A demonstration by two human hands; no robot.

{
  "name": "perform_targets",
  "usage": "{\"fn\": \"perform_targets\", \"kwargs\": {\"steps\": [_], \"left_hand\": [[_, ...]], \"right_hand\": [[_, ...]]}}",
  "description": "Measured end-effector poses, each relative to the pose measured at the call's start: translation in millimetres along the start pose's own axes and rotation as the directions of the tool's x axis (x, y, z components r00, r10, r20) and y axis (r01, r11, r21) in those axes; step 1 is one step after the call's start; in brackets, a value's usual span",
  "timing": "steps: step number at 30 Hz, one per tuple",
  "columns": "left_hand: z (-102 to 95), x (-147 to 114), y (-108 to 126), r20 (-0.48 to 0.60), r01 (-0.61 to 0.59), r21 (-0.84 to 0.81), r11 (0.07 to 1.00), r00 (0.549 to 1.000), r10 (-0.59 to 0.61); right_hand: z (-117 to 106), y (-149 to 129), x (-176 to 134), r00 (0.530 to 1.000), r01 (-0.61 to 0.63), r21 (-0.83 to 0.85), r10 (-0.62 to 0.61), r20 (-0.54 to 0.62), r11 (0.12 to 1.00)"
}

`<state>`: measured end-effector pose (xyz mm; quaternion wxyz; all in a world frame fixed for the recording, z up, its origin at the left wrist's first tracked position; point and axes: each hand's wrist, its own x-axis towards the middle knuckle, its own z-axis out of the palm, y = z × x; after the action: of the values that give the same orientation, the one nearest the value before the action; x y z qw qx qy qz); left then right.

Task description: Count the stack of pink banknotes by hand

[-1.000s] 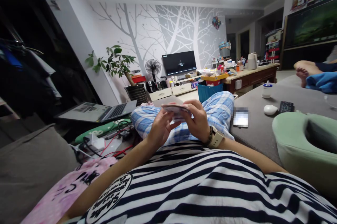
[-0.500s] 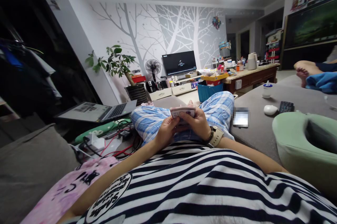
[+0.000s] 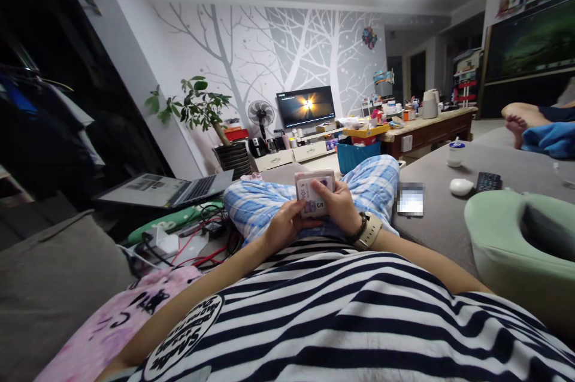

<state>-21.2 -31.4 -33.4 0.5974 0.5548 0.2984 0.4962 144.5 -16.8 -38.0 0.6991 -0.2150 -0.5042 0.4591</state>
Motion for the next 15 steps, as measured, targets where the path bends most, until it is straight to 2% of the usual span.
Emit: {"fn": "perform_targets", "kwargs": {"steps": [5,8,11,15], "left_hand": [[0.9,-1,0,0.009,-0.062,0.111,0.992,0.998,0.061],[1.9,0,0,-0.053,-0.093,0.131,0.987,0.994,0.101],[4.7,1,3,-0.142,-0.096,0.1,0.99,0.984,0.109],[9.4,2,7,-0.275,-0.134,0.038,0.99,0.951,0.139]], "right_hand": [[-1,3,5,0.993,-0.077,-0.024,0.079,0.084,0.997],[0,4,9,0.984,-0.109,-0.051,0.115,0.135,0.993],[-1,6,11,0.986,-0.044,-0.094,0.058,0.154,0.995],[-8,10,15,0.994,0.068,-0.184,-0.051,0.096,0.981]]}}
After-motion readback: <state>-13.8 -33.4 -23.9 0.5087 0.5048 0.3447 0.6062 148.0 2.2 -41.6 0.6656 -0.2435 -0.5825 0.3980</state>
